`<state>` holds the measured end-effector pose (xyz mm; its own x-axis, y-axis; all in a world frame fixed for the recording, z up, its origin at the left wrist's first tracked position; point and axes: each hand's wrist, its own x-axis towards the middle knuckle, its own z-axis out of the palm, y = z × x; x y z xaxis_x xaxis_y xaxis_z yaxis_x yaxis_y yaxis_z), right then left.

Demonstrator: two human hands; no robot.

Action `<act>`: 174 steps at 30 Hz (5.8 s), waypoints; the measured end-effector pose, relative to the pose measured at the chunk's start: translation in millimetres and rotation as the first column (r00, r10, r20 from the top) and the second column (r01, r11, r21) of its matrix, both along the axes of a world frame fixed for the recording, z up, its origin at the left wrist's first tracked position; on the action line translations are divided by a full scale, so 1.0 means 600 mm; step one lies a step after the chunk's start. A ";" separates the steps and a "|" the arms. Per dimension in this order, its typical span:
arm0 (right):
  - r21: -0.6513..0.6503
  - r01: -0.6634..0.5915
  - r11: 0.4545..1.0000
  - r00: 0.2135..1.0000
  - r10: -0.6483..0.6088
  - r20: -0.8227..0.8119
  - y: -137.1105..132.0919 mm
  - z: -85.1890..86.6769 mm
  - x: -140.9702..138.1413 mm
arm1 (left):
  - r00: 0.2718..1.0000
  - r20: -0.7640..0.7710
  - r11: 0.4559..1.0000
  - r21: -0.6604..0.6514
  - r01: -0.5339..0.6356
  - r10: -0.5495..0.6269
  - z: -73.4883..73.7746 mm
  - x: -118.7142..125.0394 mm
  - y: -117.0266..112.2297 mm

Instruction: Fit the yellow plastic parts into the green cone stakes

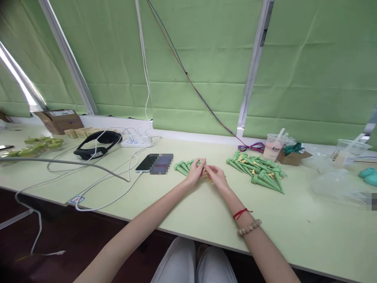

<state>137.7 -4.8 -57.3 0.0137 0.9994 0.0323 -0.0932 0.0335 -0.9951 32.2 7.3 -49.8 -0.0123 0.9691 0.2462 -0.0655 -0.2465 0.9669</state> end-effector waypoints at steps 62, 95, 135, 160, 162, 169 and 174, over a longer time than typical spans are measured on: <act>0.319 0.093 0.943 0.509 -0.320 0.799 0.003 -0.024 0.046 | 0.996 0.000 0.988 -0.124 -0.092 0.093 0.000 -0.014 0.004; 0.113 -0.032 0.993 0.994 0.020 0.103 -0.018 0.009 0.005 | 0.992 -0.129 0.996 0.087 0.023 -0.011 0.019 -0.001 -0.026; -0.127 -0.351 0.928 0.883 0.283 -0.374 -0.023 0.033 0.008 | 0.980 -0.197 0.997 0.068 0.048 -0.034 0.035 0.001 -0.024; -0.252 -0.623 0.741 0.728 0.431 -0.533 -0.035 0.042 0.026 | 0.924 -0.167 0.934 0.041 0.356 -0.345 0.068 -0.019 -0.029; -0.231 -0.609 0.758 0.731 0.425 -0.533 -0.037 0.046 0.021 | 0.908 -0.157 0.919 0.009 0.395 -0.389 0.070 -0.021 -0.029; -0.255 -0.498 0.829 0.838 0.383 -0.389 -0.032 0.054 0.017 | 0.892 -0.205 0.913 -0.028 0.407 -0.404 0.070 -0.026 -0.026; -0.233 -0.447 0.864 0.890 0.402 -0.218 -0.017 0.047 0.025 | 0.908 -0.294 0.950 -0.008 0.311 -0.300 0.055 -0.025 -0.014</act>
<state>152.5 -14.9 -28.9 -0.4314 0.8785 -0.2052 -0.1917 -0.3115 -0.9307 17.2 -1.0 -16.9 0.3597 0.9040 0.2309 0.1360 -0.2956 0.9456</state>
